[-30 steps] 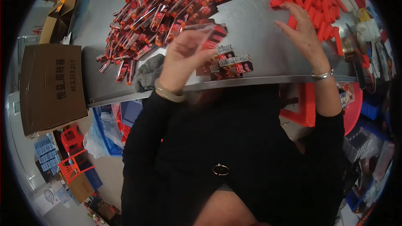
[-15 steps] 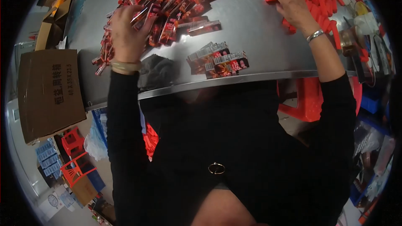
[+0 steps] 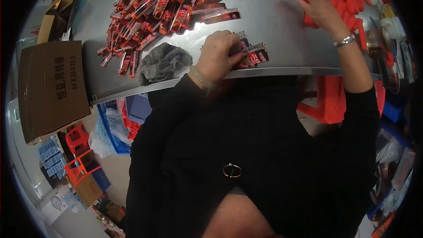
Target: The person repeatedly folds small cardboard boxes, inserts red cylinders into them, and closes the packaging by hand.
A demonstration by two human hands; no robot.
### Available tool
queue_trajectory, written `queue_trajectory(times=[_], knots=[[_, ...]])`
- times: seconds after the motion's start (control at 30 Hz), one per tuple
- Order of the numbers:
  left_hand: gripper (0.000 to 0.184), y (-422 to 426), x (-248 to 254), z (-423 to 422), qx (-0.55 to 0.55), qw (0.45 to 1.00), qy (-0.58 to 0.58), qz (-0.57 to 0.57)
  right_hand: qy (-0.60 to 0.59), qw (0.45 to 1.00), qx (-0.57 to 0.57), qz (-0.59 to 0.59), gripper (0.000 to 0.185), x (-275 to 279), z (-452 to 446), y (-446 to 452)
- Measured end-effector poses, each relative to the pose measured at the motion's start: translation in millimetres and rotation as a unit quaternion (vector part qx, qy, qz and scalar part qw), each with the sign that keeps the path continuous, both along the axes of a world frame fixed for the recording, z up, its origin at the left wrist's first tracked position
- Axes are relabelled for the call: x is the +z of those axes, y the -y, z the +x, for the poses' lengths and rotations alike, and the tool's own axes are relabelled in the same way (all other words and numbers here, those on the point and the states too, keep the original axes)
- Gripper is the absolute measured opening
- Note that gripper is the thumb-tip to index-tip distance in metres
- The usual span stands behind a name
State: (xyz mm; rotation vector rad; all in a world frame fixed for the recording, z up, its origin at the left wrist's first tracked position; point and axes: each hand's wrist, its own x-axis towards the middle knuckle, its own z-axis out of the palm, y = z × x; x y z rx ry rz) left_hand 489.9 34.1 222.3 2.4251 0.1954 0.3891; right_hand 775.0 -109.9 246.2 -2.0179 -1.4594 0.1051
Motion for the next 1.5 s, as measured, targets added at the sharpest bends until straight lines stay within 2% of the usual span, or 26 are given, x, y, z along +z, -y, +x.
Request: queue_trajectory(times=[0.1,0.13,0.17,0.2,0.27,0.3,0.37,0.5,0.6,0.67,0.7,0.77,0.93,1.0,1.17,1.3,1.37,1.5], knots=[[0.011,2,-2,-1,0.011,0.999,0.011,-0.034,-0.042,0.999,-0.007,0.015,0.025,22,-5,13],[0.011,3,0,-1,0.011,0.999,0.01,-0.034,-0.192,0.979,0.064,-0.032,0.025,46,-11,24],[0.009,2,3,-2,0.009,1.0,0.015,-0.003,-0.336,0.929,0.132,-0.077,0.026,59,-15,30],[0.006,2,6,-2,0.007,0.999,0.02,0.028,-0.337,0.929,0.132,-0.077,0.026,48,-17,32],[0.005,2,5,-3,0.008,0.999,0.026,0.034,-0.338,0.937,-0.066,-0.054,0.029,12,-21,34],[0.004,2,4,-3,0.009,0.999,0.031,0.04,-0.338,0.937,-0.066,-0.053,0.029,8,-25,36],[0.005,1,4,-5,0.01,0.998,0.037,0.04,-0.385,0.92,-0.011,0.065,0.032,8,-35,42],[0.009,-2,12,-6,0.003,0.993,0.093,0.07,-0.371,0.924,0.011,0.089,0.034,20,-51,43],[0.011,-3,15,-8,0.027,0.993,0.106,0.048,-0.424,0.897,0.018,0.125,0.034,21,-56,41],[0.011,-2,18,-9,0.031,0.992,0.115,0.03,-0.529,0.83,0.065,0.165,0.033,23,-58,37],[0.011,-1,19,-10,0.035,0.992,0.123,0.011,-0.528,0.83,0.065,0.167,0.033,25,-59,35],[0.01,-1,22,-11,0.034,0.993,0.115,0.009,-0.577,0.796,0.088,0.159,0.032,28,-61,32],[0.01,2,24,-12,0.035,0.993,0.112,-0.009,-0.563,0.815,0.07,0.119,0.031,30,-66,27],[0.007,5,25,-10,0.064,0.988,0.132,-0.05,-0.549,0.827,0.06,0.108,0.031,29,-67,26],[0.007,4,21,-9,0.069,0.986,0.149,-0.026,-0.487,0.867,0.038,0.101,0.032,30,-75,25],[0.007,6,20,-9,0.076,0.981,0.176,0.015,-0.478,0.868,0.03,0.128,0.031,26,-75,22],[0.007,5,21,-9,0.083,0.981,0.175,0.008,-0.529,0.839,0.007,0.124,0.031,25,-72,21],[0.007,7,23,-9,0.106,0.978,0.179,-0.008,-0.557,0.823,0.006,0.11,0.031,25,-71,19]])
